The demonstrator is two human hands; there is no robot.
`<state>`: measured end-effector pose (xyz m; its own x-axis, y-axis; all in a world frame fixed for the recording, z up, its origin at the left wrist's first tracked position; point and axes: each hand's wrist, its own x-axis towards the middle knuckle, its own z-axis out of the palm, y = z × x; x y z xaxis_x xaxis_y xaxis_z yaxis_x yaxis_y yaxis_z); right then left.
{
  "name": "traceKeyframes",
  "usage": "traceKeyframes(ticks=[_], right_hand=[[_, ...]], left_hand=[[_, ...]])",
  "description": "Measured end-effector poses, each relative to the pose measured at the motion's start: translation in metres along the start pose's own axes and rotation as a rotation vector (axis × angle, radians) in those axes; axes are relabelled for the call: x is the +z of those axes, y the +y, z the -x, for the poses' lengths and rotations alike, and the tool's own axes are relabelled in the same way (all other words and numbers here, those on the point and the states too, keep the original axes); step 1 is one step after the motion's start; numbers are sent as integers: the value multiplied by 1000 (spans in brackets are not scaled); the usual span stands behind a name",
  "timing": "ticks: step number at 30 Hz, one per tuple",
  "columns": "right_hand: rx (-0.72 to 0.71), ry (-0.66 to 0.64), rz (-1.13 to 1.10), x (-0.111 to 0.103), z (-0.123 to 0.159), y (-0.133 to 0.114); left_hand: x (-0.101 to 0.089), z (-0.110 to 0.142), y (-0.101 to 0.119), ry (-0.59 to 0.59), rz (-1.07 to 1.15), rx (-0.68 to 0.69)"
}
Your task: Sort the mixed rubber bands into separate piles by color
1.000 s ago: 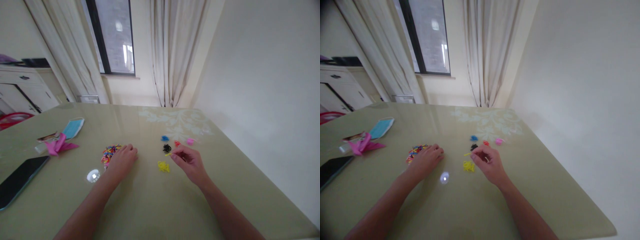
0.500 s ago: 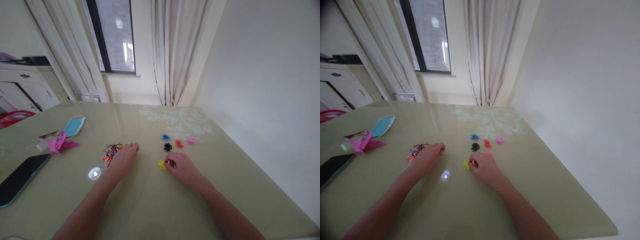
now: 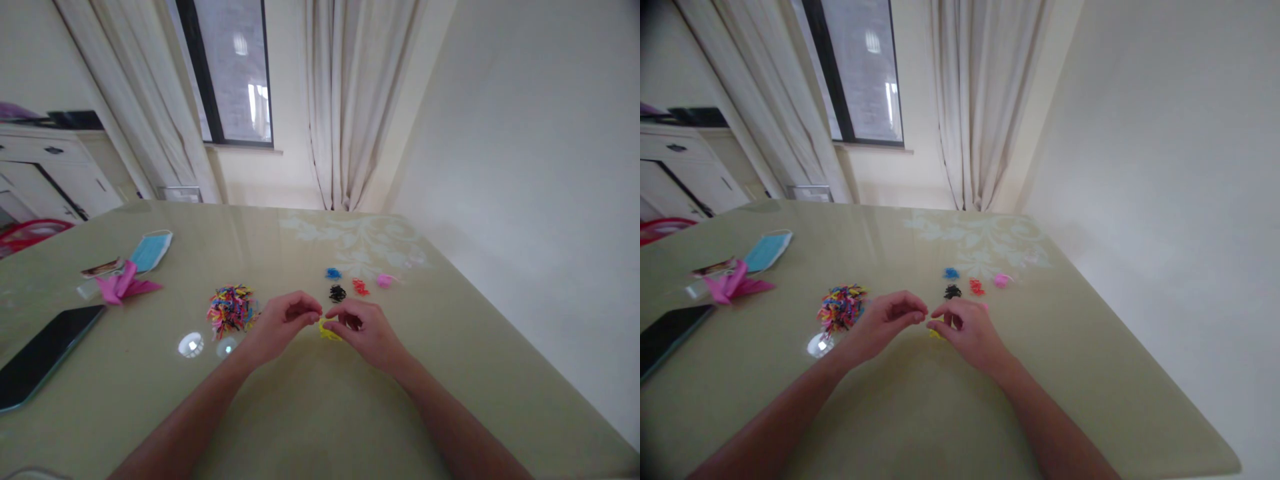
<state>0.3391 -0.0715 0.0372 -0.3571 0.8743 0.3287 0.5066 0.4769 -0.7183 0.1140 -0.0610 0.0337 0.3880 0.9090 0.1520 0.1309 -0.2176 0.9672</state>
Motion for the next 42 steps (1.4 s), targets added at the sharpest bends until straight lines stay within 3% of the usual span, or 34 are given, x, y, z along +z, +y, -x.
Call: traceKeyframes(ticks=[15, 17, 20, 23, 26, 29, 36, 39, 42], right_hand=[[8, 43, -84, 2, 2, -3], [37, 69, -170, -3, 2, -5], [72, 114, -359, -16, 3, -8], [57, 198, -473, -30, 8, -13], [32, 284, -504, -39, 13, -17], [33, 302, -506, -41, 15, -19], [58, 259, -484, -44, 8, -15], [177, 93, -349, -54, 1, 3], [268, -127, -138, -63, -5, 35]], left_hand=[[5, 1, 2, -36, 18, -17], [-5, 1, 4, 9, -162, -8], [-25, 1, 4, 147, -655, -2], [-43, 3, -3, 151, -1120, -125], [-52, 7, -10, 46, -1270, -275], [-53, 7, -13, -16, -1268, -322], [-51, 4, -11, -1, -1283, -332], [-50, 2, -12, 39, -1272, -281], [-45, -1, -12, 86, -1052, -152]])
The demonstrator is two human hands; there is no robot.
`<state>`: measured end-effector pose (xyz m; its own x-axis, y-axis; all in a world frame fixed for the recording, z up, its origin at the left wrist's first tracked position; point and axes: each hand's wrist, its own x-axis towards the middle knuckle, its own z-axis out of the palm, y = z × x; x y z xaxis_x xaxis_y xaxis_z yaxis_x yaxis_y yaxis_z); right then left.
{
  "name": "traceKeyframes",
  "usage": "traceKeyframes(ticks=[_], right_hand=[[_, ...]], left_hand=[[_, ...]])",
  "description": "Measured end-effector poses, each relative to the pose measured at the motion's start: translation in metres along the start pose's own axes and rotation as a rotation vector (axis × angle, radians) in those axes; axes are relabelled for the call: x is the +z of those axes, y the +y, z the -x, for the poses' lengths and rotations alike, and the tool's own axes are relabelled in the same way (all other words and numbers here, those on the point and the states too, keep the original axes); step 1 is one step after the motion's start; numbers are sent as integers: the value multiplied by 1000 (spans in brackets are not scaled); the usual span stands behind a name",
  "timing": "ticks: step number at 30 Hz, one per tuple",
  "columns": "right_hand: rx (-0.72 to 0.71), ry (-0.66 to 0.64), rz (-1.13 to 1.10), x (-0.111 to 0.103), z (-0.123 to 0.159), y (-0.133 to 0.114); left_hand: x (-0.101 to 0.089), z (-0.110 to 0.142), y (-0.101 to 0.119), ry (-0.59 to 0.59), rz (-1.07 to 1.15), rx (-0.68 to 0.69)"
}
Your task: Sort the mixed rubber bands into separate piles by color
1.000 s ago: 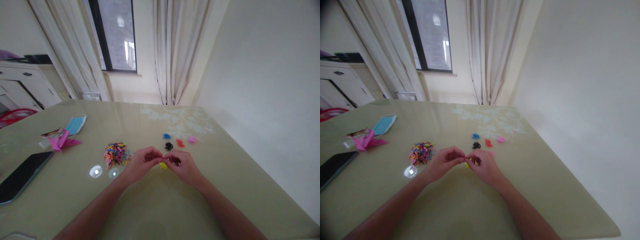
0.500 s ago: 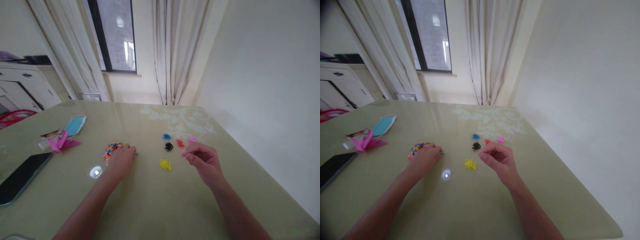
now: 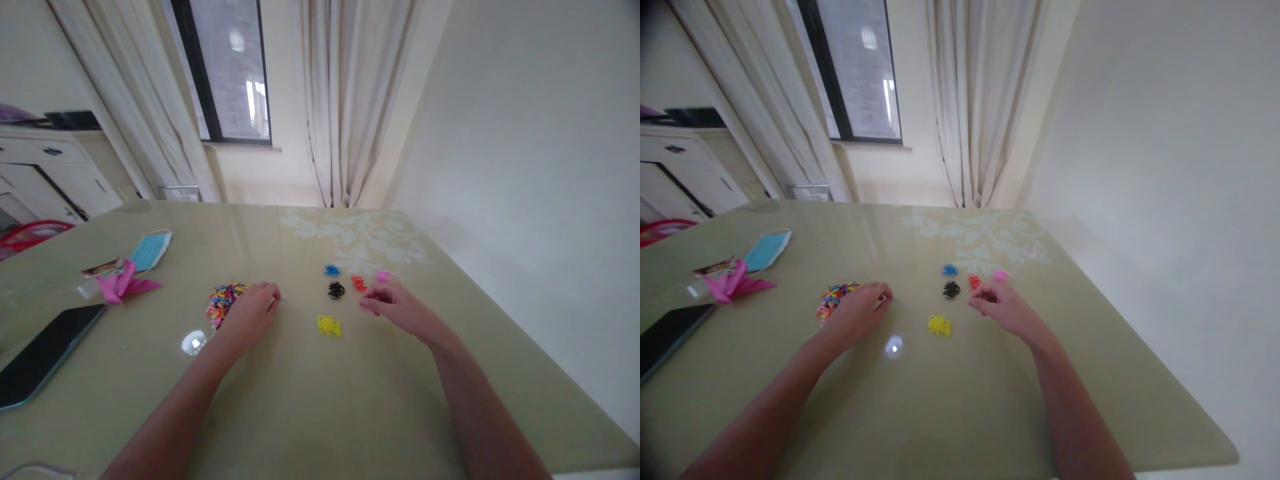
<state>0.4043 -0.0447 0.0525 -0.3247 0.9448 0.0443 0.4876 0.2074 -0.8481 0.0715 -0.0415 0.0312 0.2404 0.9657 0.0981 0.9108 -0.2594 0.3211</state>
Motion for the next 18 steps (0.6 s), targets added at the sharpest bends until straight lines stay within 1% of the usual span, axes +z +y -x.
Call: traceKeyframes(ticks=[2, 4, 6, 10, 12, 14, 16, 17, 18], right_hand=[[46, 12, 164, -5, -6, 19], [69, 19, 252, -7, -9, 32], [84, 8, 281, -8, -10, 40], [140, 30, 352, -15, -10, 47], [138, 64, 377, -20, -10, 47], [78, 131, 356, -20, -11, 40], [-13, 189, 285, -11, -11, 27], [-56, 196, 233, -3, -10, 19], [-90, 168, 168, 8, -10, 10]], left_hand=[[1, 0, 7, 32, 257, 64], [1, 1, 16, 55, 459, 117], [1, 4, 25, 79, 551, 158], [2, 5, 32, 86, 606, 183], [5, 4, 31, 72, 646, 169], [8, 3, 30, 53, 699, 162], [11, 4, 32, 32, 749, 164], [12, 4, 33, 23, 768, 167], [12, 5, 35, 15, 781, 173]])
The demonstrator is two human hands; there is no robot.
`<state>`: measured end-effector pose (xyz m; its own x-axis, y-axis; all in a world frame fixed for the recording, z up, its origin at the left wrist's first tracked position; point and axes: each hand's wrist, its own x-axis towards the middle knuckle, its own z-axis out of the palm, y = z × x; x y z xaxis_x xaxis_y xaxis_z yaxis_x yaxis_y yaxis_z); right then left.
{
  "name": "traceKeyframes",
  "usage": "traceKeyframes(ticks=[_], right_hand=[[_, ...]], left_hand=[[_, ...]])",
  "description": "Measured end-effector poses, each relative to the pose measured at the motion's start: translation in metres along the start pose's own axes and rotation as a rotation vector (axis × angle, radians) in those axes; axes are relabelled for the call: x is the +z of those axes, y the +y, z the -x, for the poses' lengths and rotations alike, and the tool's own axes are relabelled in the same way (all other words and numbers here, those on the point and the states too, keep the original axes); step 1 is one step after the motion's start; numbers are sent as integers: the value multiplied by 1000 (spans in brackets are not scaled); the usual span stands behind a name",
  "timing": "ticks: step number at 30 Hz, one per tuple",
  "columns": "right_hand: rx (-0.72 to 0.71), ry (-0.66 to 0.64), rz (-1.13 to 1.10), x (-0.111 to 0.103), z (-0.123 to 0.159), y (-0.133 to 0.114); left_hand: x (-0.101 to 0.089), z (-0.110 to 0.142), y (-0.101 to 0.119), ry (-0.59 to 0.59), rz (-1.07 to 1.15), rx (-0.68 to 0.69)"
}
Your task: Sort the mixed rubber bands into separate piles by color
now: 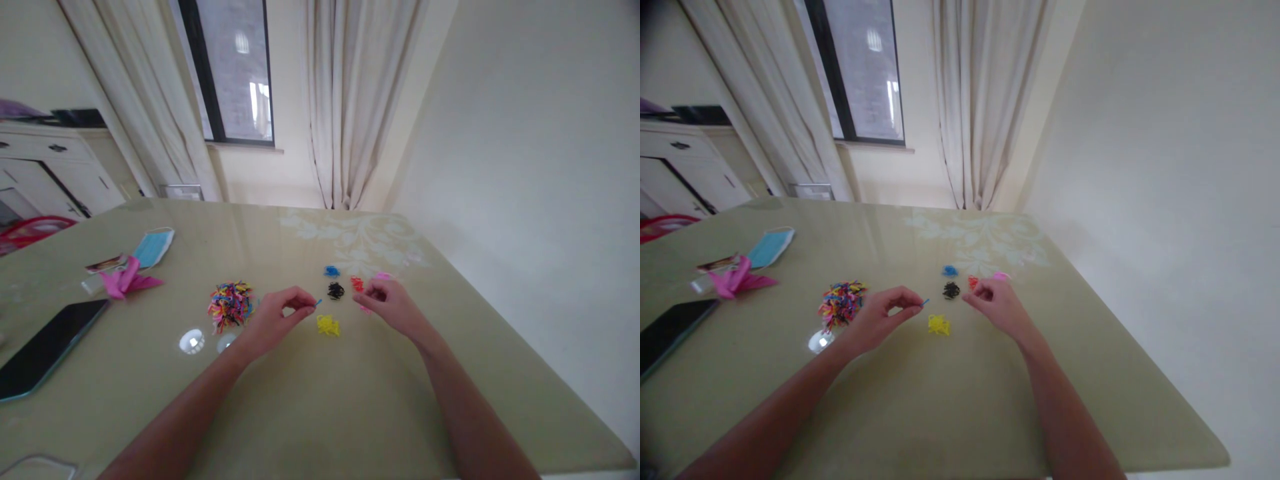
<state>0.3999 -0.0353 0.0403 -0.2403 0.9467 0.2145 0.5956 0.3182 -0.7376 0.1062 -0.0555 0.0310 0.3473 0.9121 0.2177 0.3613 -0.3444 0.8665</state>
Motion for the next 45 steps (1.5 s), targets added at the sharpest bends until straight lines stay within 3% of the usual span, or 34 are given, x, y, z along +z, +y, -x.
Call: traceKeyframes(ticks=[3, 6, 12, 14, 17, 19, 22, 27, 31, 37, 41, 45], right_hand=[[-41, -90, -184, 29, 6, -29], [-55, -110, -244, 49, 12, -42], [-109, -5, -309, 46, 14, -43], [-114, 54, -419, 39, 14, -44], [-118, 179, -568, 30, 16, -46], [-152, 248, -616, 25, 19, -47], [-216, 309, -647, 24, 21, -48], [-348, 334, -698, 20, 12, -59], [-494, 267, -644, 3, -8, -90], [-660, 293, -595, -17, -29, -131], [-561, 155, -390, -14, -47, -114], [-346, 154, -152, -2, -79, -64]], left_hand=[[4, 2, 6, -23, 19, 17], [8, 3, 11, -45, 26, 30], [6, 4, 11, -76, -65, 31], [-1, 2, 8, -31, -265, 26], [-18, 1, 2, 53, -767, -26], [-29, 3, -2, 63, -1055, -136], [-38, 7, -9, 37, -1242, -297], [-40, 6, -22, -16, -1221, -360], [-42, 1, -32, -23, -1159, -378], [-45, -3, -42, -9, -1076, -376], [-48, -5, -48, 83, -966, -309], [-49, -7, -51, 166, -809, -150]])
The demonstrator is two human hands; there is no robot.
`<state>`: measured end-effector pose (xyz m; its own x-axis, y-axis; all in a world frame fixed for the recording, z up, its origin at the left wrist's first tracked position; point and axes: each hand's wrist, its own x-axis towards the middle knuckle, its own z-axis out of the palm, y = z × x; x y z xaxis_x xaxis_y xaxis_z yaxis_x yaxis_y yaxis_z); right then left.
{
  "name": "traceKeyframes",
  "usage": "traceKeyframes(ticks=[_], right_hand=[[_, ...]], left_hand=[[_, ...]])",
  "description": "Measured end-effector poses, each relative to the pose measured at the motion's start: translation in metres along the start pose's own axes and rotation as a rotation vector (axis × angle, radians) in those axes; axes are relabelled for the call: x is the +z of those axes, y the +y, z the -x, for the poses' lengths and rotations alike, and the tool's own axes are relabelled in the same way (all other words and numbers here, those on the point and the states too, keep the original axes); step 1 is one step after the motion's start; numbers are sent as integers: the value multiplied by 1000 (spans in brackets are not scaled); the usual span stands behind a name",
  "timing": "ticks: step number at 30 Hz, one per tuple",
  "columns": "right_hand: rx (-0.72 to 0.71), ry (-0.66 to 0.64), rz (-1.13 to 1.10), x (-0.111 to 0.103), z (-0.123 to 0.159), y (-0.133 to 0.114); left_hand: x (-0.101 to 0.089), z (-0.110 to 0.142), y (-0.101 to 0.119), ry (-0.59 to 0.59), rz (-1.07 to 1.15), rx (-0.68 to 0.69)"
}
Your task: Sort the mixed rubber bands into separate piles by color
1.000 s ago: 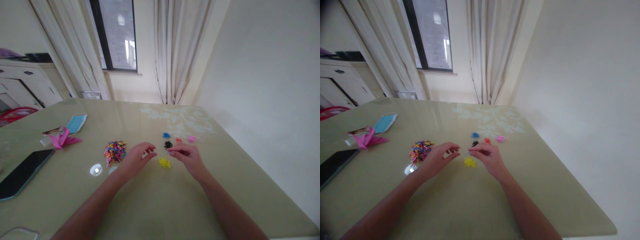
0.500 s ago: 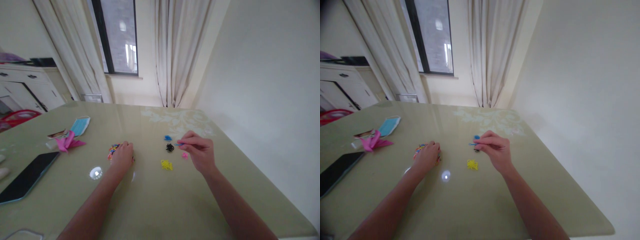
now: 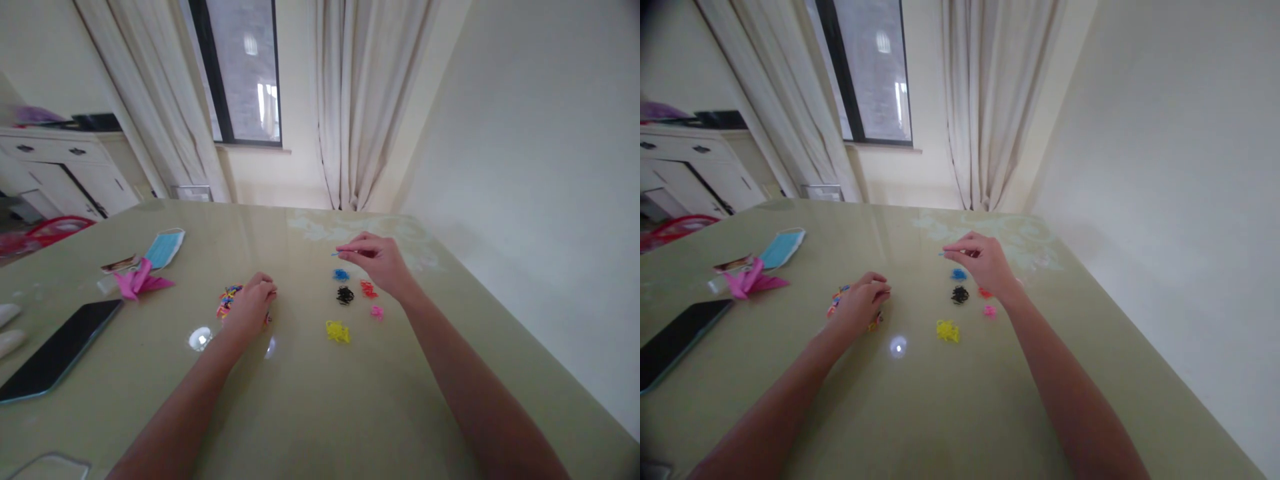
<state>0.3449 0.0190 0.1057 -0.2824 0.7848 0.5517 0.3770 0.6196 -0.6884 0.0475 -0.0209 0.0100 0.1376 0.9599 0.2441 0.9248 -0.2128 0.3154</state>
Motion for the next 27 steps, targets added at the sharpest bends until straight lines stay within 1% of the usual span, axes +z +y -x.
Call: traceKeyframes(ticks=[1, 3, 6, 9, 13, 16, 19, 21, 22, 23, 25, 27], right_hand=[[52, -11, 83, 3, -1, 16], [147, -79, 246, 9, -1, 44], [224, -196, 454, 20, 3, 72], [264, -280, 589, 28, 8, 85], [296, -318, 664, 30, 12, 89], [299, -326, 706, 27, 12, 79], [223, -340, 650, 26, 11, 52], [99, -394, 436, 27, 10, 26], [60, -448, 308, 28, 11, 12], [33, -491, 227, 30, 12, -1], [-19, -529, 253, 34, 15, -21], [-54, -564, 371, 38, 18, -33]], left_hand=[[1, 0, 0, 24, 54, 33], [3, -1, 2, 71, 166, 86], [9, 1, 8, 110, 324, 152], [14, 3, 17, 117, 445, 199], [16, 5, 25, 136, 598, 191], [16, 7, 30, 123, 782, 111], [13, 9, 36, 66, 1005, -8], [9, 10, 41, 11, 1100, -79], [7, 11, 44, -9, 1127, -101], [5, 12, 46, -21, 1147, -111], [3, 13, 50, -24, 1176, -106], [2, 14, 52, -27, 1196, -88]])
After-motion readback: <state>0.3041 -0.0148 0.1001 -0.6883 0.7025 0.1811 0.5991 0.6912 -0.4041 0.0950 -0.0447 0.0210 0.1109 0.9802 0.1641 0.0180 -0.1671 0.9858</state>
